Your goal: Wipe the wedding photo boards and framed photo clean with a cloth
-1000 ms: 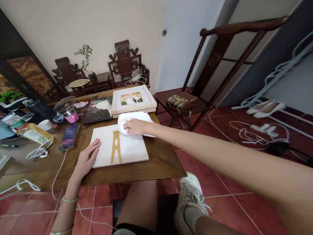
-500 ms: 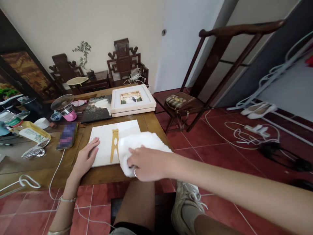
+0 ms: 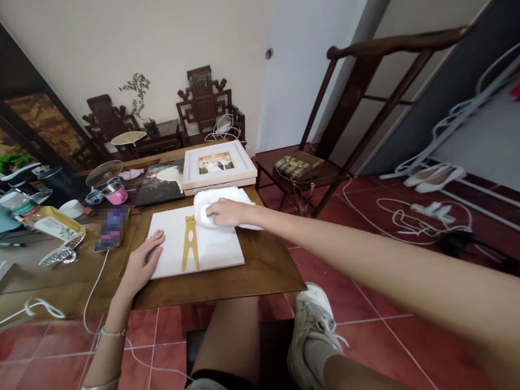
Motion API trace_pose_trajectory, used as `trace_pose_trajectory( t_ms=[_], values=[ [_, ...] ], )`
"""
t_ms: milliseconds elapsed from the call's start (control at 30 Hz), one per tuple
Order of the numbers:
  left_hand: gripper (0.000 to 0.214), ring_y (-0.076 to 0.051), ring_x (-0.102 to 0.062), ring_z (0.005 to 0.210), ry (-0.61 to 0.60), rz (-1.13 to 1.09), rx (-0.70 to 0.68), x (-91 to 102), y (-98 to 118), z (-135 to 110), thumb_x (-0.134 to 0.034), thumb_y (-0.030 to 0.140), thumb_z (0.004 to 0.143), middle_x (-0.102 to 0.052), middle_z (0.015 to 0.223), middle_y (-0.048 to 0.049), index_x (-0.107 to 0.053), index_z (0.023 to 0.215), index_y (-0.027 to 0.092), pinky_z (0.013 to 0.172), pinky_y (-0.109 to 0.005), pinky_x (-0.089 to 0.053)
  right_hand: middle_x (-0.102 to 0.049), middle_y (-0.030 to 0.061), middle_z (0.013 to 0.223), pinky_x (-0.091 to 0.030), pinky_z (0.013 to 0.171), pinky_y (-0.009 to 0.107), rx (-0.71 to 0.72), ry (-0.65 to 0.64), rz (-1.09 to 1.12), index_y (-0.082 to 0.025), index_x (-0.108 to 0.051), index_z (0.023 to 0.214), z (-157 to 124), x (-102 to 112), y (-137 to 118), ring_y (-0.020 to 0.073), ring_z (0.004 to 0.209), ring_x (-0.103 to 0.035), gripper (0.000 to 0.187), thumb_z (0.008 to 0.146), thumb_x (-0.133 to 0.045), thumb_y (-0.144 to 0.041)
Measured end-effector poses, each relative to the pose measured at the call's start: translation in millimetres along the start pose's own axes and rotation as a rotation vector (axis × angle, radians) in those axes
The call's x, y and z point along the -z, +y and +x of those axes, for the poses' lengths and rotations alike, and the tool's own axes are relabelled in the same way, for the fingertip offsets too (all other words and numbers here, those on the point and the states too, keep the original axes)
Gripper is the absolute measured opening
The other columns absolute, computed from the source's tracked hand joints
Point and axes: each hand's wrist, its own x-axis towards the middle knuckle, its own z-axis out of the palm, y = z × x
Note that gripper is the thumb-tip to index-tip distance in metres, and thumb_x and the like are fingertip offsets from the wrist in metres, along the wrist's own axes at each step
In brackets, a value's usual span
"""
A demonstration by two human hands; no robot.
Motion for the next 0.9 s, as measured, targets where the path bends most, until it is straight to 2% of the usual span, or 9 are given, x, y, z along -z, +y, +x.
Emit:
trace_pose_trajectory(
  t_ms=[100, 167, 300, 400, 500, 600, 733, 833, 900],
  values=[
    [0.035, -0.025, -0.050, 0.129, 0.001, 0.001, 0.003, 0.8, 0.5, 0.0, -0.048, 0.033, 0.092, -0.058, 0.133, -0.0120, -0.064, 0.118, 0.017, 0.112, -0.047, -0.034, -0.068, 0.0097, 0.090, -0.037, 0.077, 0.031, -0.030, 0.035, -0.007, -0.013, -0.066, 0.088, 11.5, 3.0, 3.2, 0.0246, 0.088, -0.059, 0.028, 0.077, -0.041, -0.007],
    [0.034, -0.025, -0.050, 0.128, 0.003, 0.004, 0.003, 0.9, 0.8, -0.1, -0.048, 0.033, 0.092, -0.059, 0.133, -0.0116, -0.064, 0.118, 0.017, 0.112, -0.047, -0.034, -0.069, 0.0109, 0.092, -0.038, 0.078, 0.032, -0.047, 0.026, -0.008, -0.012, -0.068, 0.088, 7.0, 2.0, -4.7, 0.0262, 0.090, -0.060, 0.029, 0.076, -0.041, -0.006],
    [0.035, -0.025, -0.049, 0.129, 0.001, 0.005, 0.002, 0.1, 0.4, -0.2, -0.048, 0.033, 0.092, -0.058, 0.133, -0.0128, -0.064, 0.118, 0.016, 0.112, -0.047, -0.034, -0.070, 0.0133, 0.093, -0.041, 0.079, 0.032, -0.064, -0.052, 0.001, -0.013, -0.069, 0.083, -30.5, -6.4, -45.6, 0.0297, 0.104, -0.061, 0.029, 0.072, -0.044, -0.003],
    [0.035, -0.025, -0.050, 0.129, 0.005, 0.005, -0.003, -0.7, 0.8, -0.2, -0.047, 0.032, 0.092, -0.059, 0.133, -0.0139, -0.064, 0.118, 0.014, 0.112, -0.047, -0.033, -0.066, 0.0197, 0.108, -0.041, 0.086, 0.039, -0.111, -0.162, 0.056, -0.014, -0.069, 0.085, -66.4, -12.4, -84.5, 0.0347, 0.124, -0.049, 0.030, 0.077, -0.042, -0.006],
    [0.034, -0.025, -0.050, 0.128, 0.006, -0.002, 0.000, -1.0, 2.1, -0.1, -0.047, 0.031, 0.092, -0.059, 0.132, -0.0130, -0.064, 0.117, 0.016, 0.112, -0.047, -0.034, -0.065, 0.0188, 0.110, -0.040, 0.087, 0.041, -0.121, -0.221, 0.105, -0.016, -0.069, 0.085, -85.3, -14.2, -104.0, 0.0340, 0.115, -0.056, 0.030, 0.073, -0.044, -0.006],
    [0.034, -0.025, -0.050, 0.129, -0.007, -0.001, 0.009, -0.9, 2.5, -0.1, -0.047, 0.031, 0.092, -0.058, 0.133, -0.0130, -0.064, 0.117, 0.016, 0.112, -0.048, -0.033, -0.069, 0.0151, 0.093, -0.042, 0.076, 0.034, -0.123, -0.203, 0.087, -0.017, -0.068, 0.082, -76.3, -13.4, -90.6, 0.0298, 0.100, -0.063, 0.030, 0.073, -0.043, -0.004],
    [0.035, -0.025, -0.049, 0.129, -0.007, -0.006, 0.008, -1.1, 0.7, -0.4, -0.047, 0.032, 0.092, -0.058, 0.133, -0.0130, -0.064, 0.117, 0.016, 0.113, -0.048, -0.032, -0.068, 0.0106, 0.082, -0.040, 0.068, 0.029, -0.076, -0.065, 0.023, -0.016, -0.066, 0.077, -35.3, -10.0, -44.9, 0.0243, 0.081, -0.064, 0.024, 0.073, -0.044, -0.006],
    [0.035, -0.025, -0.049, 0.129, -0.004, -0.013, 0.010, -1.1, -0.2, -0.7, -0.047, 0.033, 0.092, -0.058, 0.134, -0.0123, -0.064, 0.118, 0.017, 0.114, -0.047, -0.031, -0.068, 0.0125, 0.092, -0.040, 0.077, 0.032, -0.106, 0.031, 0.023, -0.014, -0.065, 0.085, -2.2, -8.6, -22.6, 0.0260, 0.089, -0.062, 0.026, 0.076, -0.042, -0.007],
    [0.035, -0.024, -0.048, 0.130, -0.008, -0.010, 0.012, -0.9, -0.2, -0.8, -0.047, 0.032, 0.092, -0.058, 0.134, -0.0118, -0.063, 0.119, 0.017, 0.114, -0.047, -0.031, -0.066, 0.0158, 0.104, -0.039, 0.086, 0.038, -0.150, 0.096, 0.032, -0.013, -0.064, 0.094, 14.0, -11.5, -22.1, 0.0292, 0.099, -0.060, 0.031, 0.079, -0.037, -0.008]
  ],
)
